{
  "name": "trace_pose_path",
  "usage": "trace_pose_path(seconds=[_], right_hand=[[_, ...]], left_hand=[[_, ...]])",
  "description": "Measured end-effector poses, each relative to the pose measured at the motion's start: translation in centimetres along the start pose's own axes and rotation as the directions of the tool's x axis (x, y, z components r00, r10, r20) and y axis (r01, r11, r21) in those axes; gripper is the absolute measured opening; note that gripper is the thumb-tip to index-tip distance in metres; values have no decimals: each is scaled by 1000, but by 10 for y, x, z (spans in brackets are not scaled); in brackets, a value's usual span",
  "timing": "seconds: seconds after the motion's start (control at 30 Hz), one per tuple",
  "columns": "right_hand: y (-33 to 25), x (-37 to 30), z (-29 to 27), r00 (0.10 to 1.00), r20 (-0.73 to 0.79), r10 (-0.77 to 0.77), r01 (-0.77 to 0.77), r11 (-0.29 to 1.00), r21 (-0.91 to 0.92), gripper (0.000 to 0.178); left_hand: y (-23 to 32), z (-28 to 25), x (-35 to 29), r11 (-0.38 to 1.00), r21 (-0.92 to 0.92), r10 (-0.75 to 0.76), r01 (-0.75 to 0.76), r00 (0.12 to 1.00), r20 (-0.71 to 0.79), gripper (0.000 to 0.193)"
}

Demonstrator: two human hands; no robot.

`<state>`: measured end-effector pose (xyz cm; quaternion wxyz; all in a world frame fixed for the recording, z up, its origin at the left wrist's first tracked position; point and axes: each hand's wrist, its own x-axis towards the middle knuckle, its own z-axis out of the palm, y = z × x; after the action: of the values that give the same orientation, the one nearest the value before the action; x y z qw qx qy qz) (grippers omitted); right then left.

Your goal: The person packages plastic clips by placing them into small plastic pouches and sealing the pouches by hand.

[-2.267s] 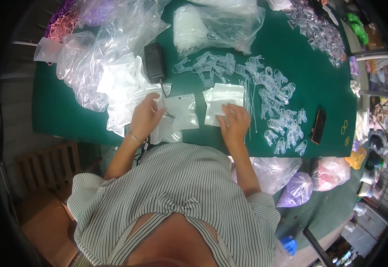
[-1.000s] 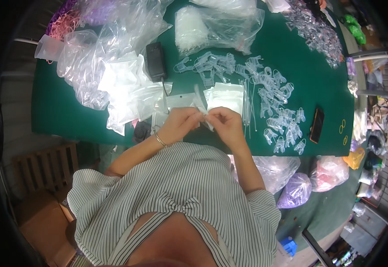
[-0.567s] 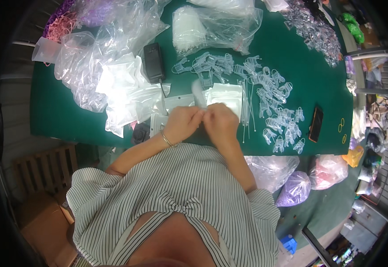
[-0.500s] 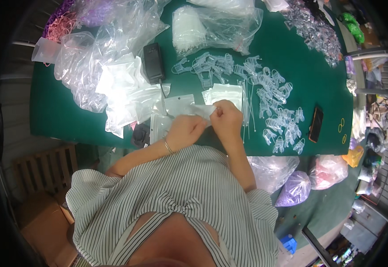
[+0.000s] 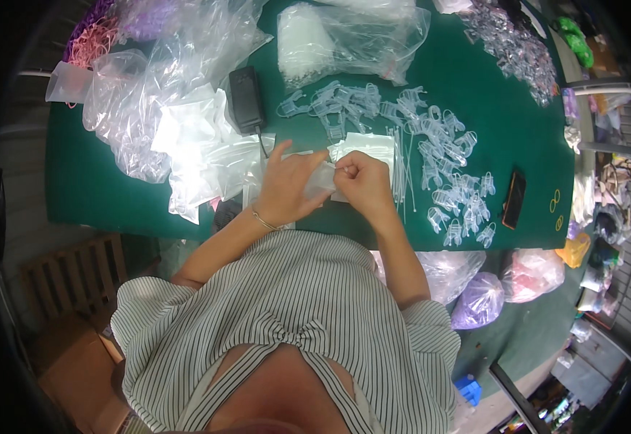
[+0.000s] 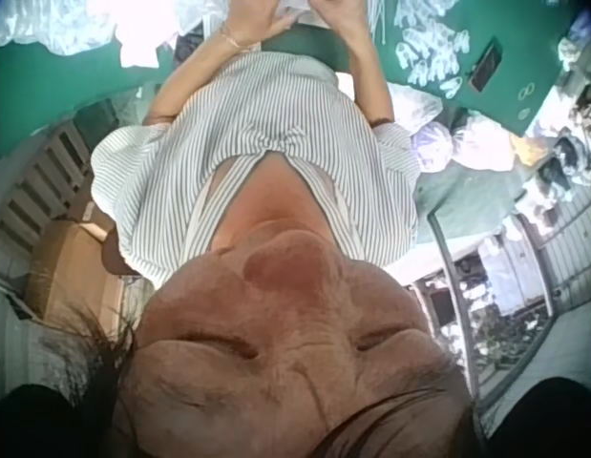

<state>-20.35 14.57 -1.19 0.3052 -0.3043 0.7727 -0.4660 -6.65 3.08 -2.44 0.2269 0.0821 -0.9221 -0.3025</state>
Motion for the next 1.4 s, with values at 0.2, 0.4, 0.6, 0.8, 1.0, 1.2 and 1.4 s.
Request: trace_pose_path(seconds=[0.2, 0.4, 0.6, 0.8, 1.0, 1.2, 1.4], right_hand=[[-3, 19, 2, 980, 196, -17, 41, 992, -116, 6], [-11, 94, 27, 695, 100, -712, 604, 503, -617, 39], [9, 135, 68, 694, 362, -622, 585, 194, -788, 45], [-27, 90, 34, 794, 61, -605, 598, 759, -258, 37], [-75, 18, -23, 770, 276, -575, 636, 726, -263, 38], [-69, -3, -26, 764, 370, -529, 645, 637, -422, 36], [-61, -7, -23, 736, 389, -554, 672, 670, -317, 33]], left_hand=[[-8, -12, -5, 991, -28, -128, 130, 990, 52, 69], [-11, -22, -27, 894, -257, -392, 366, 918, -56, 66], [-11, -29, -28, 891, -288, -377, 352, 926, -35, 67], [-14, -40, -26, 828, -372, -462, 420, 887, -28, 76], [-11, -31, -15, 848, -365, -416, 384, 909, -8, 78], [-4, -17, -11, 925, -239, -302, 295, 953, 7, 80], [4, -14, -11, 927, -164, -323, 338, 940, 112, 86]])
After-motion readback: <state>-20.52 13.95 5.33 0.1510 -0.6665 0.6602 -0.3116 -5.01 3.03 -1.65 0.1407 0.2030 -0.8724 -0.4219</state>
